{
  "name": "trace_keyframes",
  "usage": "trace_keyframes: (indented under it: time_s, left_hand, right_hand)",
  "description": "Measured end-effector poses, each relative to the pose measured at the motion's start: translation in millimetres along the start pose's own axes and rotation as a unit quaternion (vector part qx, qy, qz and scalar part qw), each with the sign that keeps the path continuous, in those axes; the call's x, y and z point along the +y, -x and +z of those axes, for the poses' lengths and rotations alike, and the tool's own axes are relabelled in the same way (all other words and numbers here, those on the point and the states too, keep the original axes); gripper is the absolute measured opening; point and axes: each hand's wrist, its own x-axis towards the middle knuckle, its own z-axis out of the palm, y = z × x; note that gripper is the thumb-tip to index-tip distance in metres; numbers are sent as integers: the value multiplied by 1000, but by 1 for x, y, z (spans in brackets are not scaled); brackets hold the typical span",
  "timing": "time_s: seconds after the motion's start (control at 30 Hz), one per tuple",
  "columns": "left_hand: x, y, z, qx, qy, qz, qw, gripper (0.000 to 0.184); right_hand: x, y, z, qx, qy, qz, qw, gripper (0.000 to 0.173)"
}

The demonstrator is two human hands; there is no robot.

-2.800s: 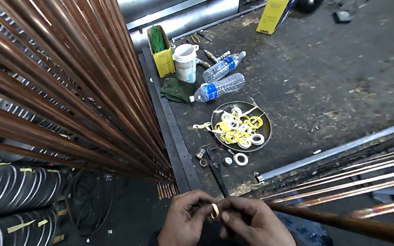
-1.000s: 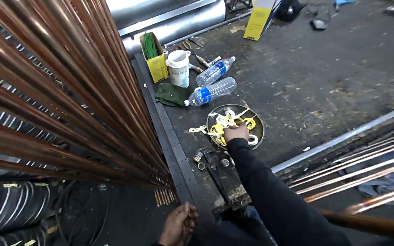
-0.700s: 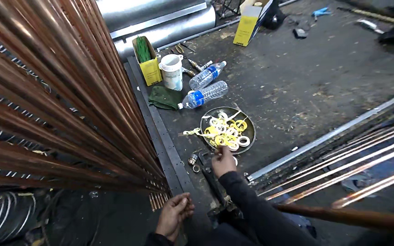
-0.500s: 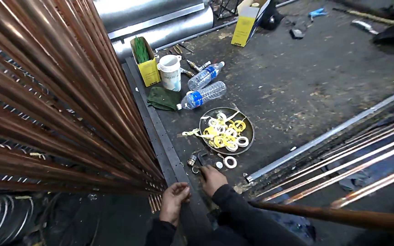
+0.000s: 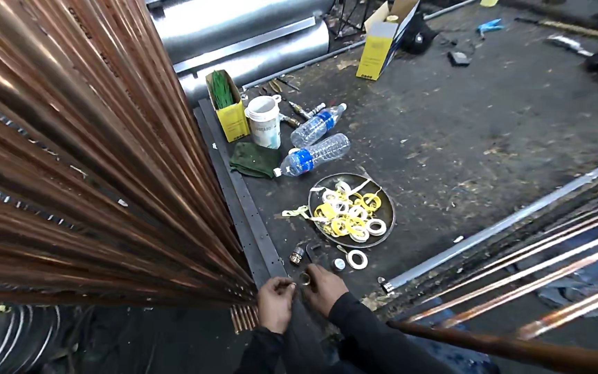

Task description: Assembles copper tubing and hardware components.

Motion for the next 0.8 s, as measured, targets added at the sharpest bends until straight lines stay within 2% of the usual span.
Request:
trace_keyframes:
  time_s: [0.17,0.43,0.53,0.7,0.8]
  left_hand:
    - [9,2,7,-15,-88,55,994,19]
    - [-1,29,2,-59,-174,20,983,14]
    - [-4,30,2,-42,-201,25,978,14]
    - [12,30,1,-57,-288,-9,956,17]
    - [12,31,3,-59,-278,-8,959,19]
  right_hand:
    - [3,24,-1,14,-65,-88,994,46]
    - [15,51,23,-15,-88,-150,985,38]
    - [14,48,25,-22,-90,-162,982,36]
    - [13,49,25,-15,-82,-188,979,34]
    - [11,48,24,-12,-91,-194,977,34]
